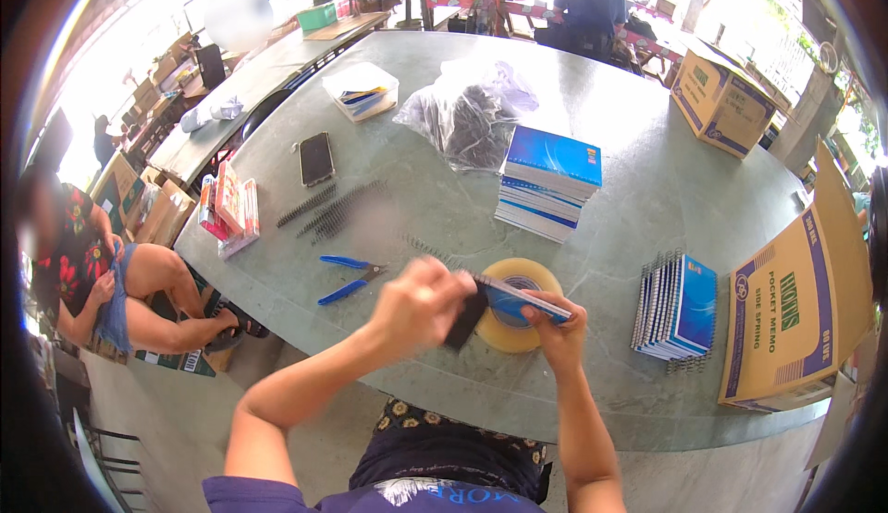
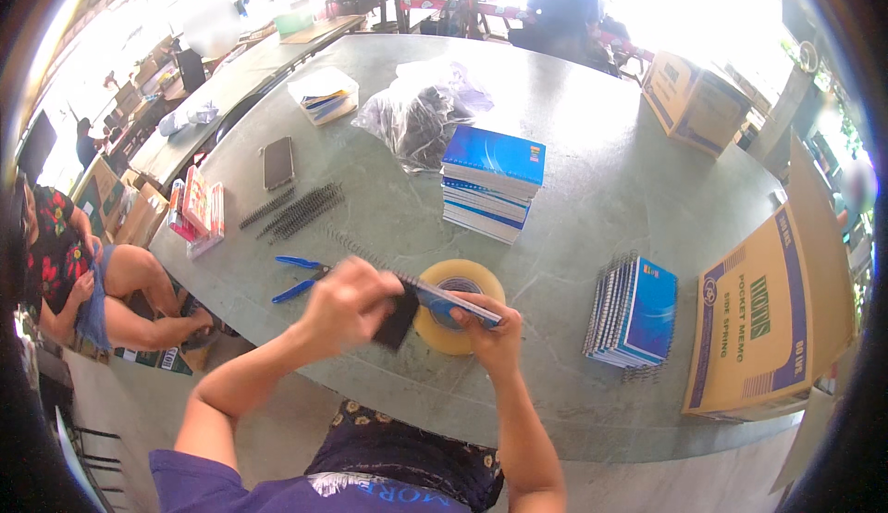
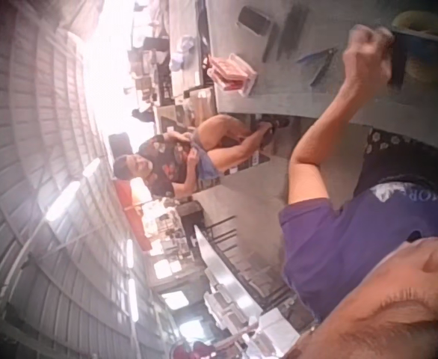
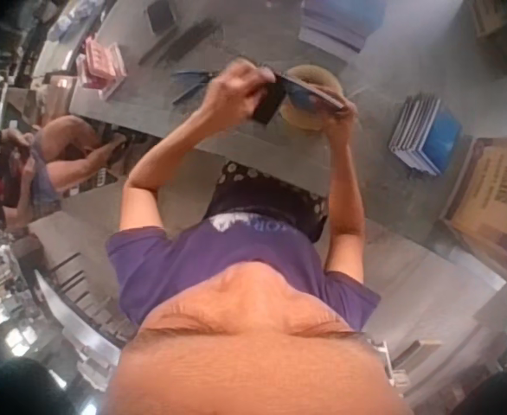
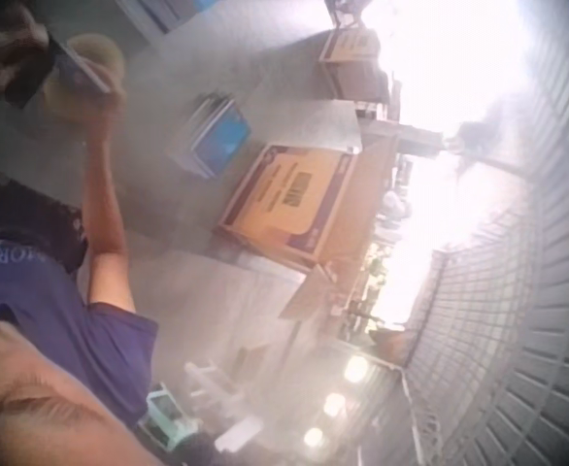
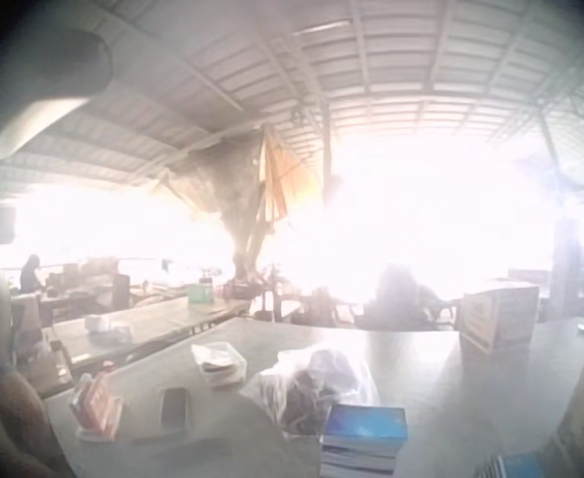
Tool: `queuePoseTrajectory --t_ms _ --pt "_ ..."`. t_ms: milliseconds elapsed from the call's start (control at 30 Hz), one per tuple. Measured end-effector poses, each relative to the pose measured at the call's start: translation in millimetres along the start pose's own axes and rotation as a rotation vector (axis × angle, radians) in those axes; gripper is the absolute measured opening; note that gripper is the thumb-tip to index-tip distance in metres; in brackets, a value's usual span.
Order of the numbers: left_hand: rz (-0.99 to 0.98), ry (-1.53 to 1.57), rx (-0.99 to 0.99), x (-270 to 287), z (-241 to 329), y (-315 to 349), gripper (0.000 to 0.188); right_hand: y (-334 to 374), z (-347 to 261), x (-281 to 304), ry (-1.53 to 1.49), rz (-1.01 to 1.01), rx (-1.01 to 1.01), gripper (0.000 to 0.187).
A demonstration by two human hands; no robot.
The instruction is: The person repeatedly wraps clear packing tape around the spiral-bound edges of small blue notebooks. They pull tape from a roll, press it onto the notebook spine, and place each finished unit into a growing stack on the table.
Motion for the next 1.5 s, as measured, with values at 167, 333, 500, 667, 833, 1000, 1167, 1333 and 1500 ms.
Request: queuePoseTrajectory --t_ms 167,333,500,667,833,1000,1167,1333,1500 --pt "0.363 0.071 0.07 56 2 -15 0.026 0 1 -4 0.007 0.001 0.016 0.02" --pt "-0.395 0.23 0.264 -60 -24 48 0.031 -7 -4 -8 -0.001 -0.032 0.05 0.018" --pt "0.013 -0.15 -0.095 -6 6 10 0.031 -4 3 -1 -0.022 -0.051 0.039 0.018" --pt "-0.237 0.218 0.127 -1 -49 -8 0.027 -4 7 -4 0.018 -0.067 0.014 0.024" --pt "-0.094 -0.06 -0.193 -2 -29 -2 0.035 -1 16 6 0.058 -0.003 0.021 0.033" --pt "-0.302 0.221 -0.142 -32 -8 -13 0.02 7 10 25 0.181 -0.059 0.093 0.031" --pt "-0.152 0.117 -0.145 -24 -16 -15 0.024 -4 -1 9 0.15 -0.072 0.057 0.024" --pt "-0.252 0.162 -0.073 -24 -24 -16 0.025 -4 -2 -5 0.031 -0.084 -0.062 0.024" --pt "-0.13 0.008 -0.151 -15 -11 -21 0.016 -5 -8 -5 -0.011 -0.074 0.024 0.024"
Point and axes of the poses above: each hand's wrist, its own y-axis away from the middle knuckle, its own x-axis out of the back of the hand, z = x × y, the point moved 8 cm from there along -y, towards the middle knuckle, and after that the axes turned 14 degrees about x, right-handed, at the moved point
